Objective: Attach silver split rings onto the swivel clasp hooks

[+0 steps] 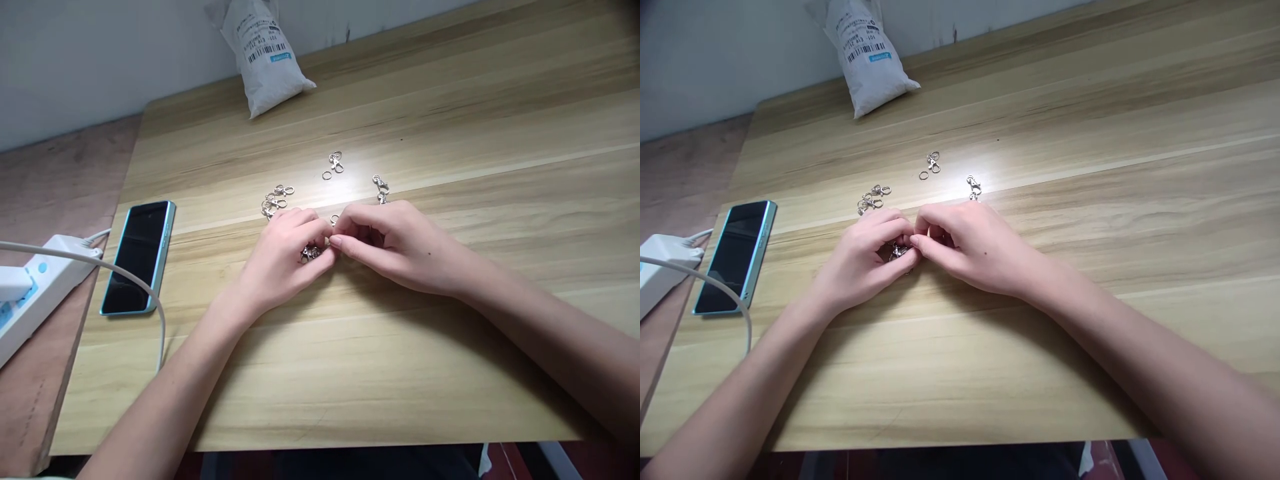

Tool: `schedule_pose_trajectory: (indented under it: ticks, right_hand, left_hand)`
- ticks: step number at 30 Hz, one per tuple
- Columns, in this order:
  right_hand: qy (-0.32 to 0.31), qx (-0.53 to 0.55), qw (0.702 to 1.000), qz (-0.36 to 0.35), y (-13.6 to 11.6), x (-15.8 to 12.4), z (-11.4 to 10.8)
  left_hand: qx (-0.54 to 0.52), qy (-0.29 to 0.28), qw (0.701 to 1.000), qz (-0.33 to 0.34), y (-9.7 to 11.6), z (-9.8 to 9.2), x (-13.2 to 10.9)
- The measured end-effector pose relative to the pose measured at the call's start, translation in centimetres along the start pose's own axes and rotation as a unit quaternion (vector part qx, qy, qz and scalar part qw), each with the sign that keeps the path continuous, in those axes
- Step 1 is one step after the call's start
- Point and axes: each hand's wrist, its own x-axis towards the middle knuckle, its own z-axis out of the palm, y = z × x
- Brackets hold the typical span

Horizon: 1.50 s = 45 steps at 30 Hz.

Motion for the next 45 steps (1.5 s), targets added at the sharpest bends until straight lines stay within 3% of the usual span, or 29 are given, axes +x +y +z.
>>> schedule_pose_trajectory:
  ticks: [45]
  right_hand:
    - [0.004,-0.010,1.000,-0.013,0.09,-0.01,-0.01]
  left_hand:
    - [0.003,0.010,1.000,0.009,0.09,0.06,0.02]
